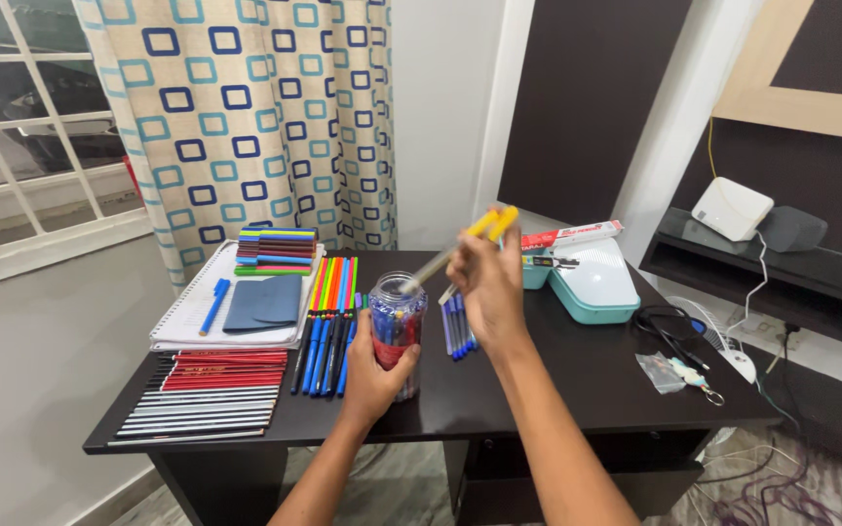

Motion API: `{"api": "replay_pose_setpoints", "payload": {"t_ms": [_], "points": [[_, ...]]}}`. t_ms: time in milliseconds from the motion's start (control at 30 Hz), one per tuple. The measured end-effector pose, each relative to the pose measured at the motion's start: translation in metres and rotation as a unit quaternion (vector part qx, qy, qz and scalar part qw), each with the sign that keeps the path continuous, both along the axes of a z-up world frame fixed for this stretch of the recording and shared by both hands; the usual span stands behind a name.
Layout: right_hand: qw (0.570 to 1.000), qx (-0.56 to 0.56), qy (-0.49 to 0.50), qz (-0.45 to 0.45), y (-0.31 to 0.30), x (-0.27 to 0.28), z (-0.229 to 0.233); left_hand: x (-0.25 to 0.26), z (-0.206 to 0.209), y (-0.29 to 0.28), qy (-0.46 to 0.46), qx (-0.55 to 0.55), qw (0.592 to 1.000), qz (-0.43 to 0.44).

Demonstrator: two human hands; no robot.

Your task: The person removes various colored pens from a clear plastic container and places them on the desk. They then open a box of neon highlighters and remove several highlighters, placing them on the desk as well.

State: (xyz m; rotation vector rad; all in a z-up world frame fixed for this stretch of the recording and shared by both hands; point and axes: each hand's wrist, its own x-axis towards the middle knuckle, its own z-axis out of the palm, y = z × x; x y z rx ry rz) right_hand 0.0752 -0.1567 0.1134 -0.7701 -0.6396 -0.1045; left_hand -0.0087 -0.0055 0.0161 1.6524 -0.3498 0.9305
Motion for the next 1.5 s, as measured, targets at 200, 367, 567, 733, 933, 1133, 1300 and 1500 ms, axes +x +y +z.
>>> {"api": "replay_pose_setpoints", "payload": {"t_ms": [200,367,567,733,933,1133,1300,1500], "points": [[0.900,-0.284,-0.234,-0.233,0.018,-0.038,0.036,-0.002,0.002,-0.001,0.016,-0.011,1.000,-0.005],[0.889,-0.261,-0.263,-0.270,0.017,-0.048,0.052,-0.002,0.002,0.000,0.003,-0.005,1.000,-0.010],[0.817,-0.434,-0.259,-0.276,0.017,-0.060,0.065,0.000,0.001,0.001,0.009,-0.012,1.000,-0.010],[0.810,-0.422,-0.276,-0.299,0.018,-0.060,0.066,-0.001,0.000,0.000,0.008,-0.014,1.000,-0.017],[0.801,-0.438,-0.304,-0.273,0.018,-0.060,0.066,-0.002,0.002,0.001,0.001,-0.010,1.000,-0.014],[0.818,-0.436,-0.294,-0.234,0.020,-0.066,0.068,-0.003,0.004,0.000,0.009,-0.012,1.000,-0.010],[0.806,-0.457,-0.268,-0.264,0.019,-0.064,0.074,-0.004,0.003,-0.001,0.014,-0.015,1.000,-0.014],[0.842,-0.366,-0.262,-0.299,0.017,-0.053,0.058,-0.002,0.002,0.000,0.012,-0.005,1.000,-0.005]]}}
